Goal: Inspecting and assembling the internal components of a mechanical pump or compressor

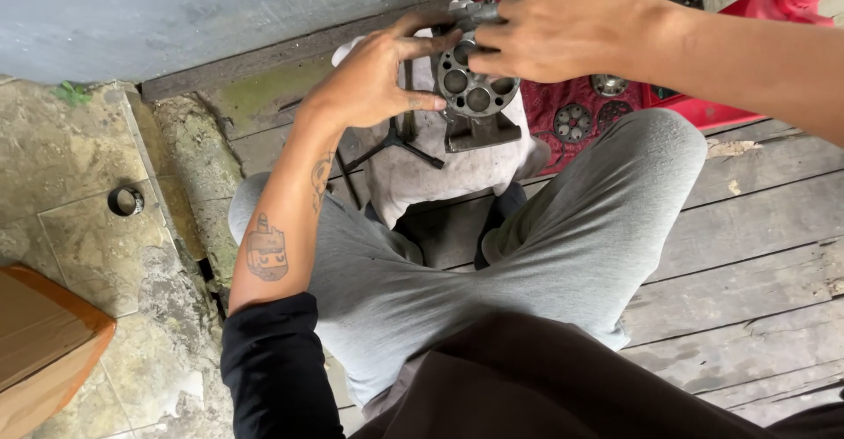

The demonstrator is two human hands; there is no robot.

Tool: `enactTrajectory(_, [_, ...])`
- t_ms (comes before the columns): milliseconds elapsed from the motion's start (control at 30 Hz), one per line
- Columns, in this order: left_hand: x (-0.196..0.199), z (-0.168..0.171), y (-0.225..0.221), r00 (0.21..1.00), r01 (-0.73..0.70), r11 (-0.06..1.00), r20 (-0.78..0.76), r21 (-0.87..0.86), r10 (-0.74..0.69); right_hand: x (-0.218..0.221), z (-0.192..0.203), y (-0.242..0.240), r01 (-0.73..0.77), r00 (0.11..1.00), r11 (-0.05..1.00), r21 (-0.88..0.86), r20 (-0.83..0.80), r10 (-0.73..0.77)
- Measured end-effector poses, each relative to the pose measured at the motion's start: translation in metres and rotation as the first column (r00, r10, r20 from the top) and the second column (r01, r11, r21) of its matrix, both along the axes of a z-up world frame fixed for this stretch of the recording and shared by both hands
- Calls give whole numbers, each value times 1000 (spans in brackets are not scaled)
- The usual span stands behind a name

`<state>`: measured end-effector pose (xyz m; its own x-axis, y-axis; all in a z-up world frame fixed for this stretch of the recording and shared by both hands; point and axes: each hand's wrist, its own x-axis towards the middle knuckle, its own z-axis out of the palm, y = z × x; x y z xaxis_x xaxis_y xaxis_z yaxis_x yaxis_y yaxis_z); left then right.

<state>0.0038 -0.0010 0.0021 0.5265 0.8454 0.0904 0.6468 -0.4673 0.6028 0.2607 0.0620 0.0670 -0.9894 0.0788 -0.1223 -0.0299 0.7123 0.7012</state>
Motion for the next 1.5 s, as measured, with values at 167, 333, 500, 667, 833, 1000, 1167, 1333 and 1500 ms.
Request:
enactTrajectory(167, [-3, -6, -4, 1000, 0, 1000, 17, 3, 0, 3, -19, 13, -77, 996, 992, -98, 38, 81])
enactTrajectory(333, [-1, 3, -1, 1000, -5, 1000, 5, 11, 5, -2, -28, 12, -65, 991, 994, -90, -126, 54])
enactTrajectory(500, [-1, -5, 5, 1000, 8, 1000, 0, 24, -8, -12, -18, -7, 338, 917, 835, -435, -49, -397])
enactTrajectory(667, [-3, -6, 2, 1000, 0, 1000, -8, -3, 0, -6, 7, -13, 188, 972, 825, -533, -20, -234])
enactTrajectory(833, [-3, -2, 1, 1000, -16, 1000, -14, -3, 16, 1, -14, 3, -66, 997, 992, -112, -33, 63])
enactTrajectory(1000, [-5, -1, 2, 1000, -11, 1000, -27, 1, 11, -6, -13, 1, -88, 992, 995, -44, -95, 84])
enactTrajectory(1167, [-2, -1, 2, 999, -40, 998, -31, -42, 39, -4, -40, 11, -68, 985, 989, -133, -167, 46])
enactTrajectory(1333, [0, 6, 0, 998, -46, 996, -38, -80, 43, -1, -28, 2, 108, 963, 960, -258, -214, -166])
enactTrajectory(1500, [1, 2, -1, 996, -64, 994, -66, -85, 59, 2, -5, 2, -64, 994, 987, -145, -91, 51])
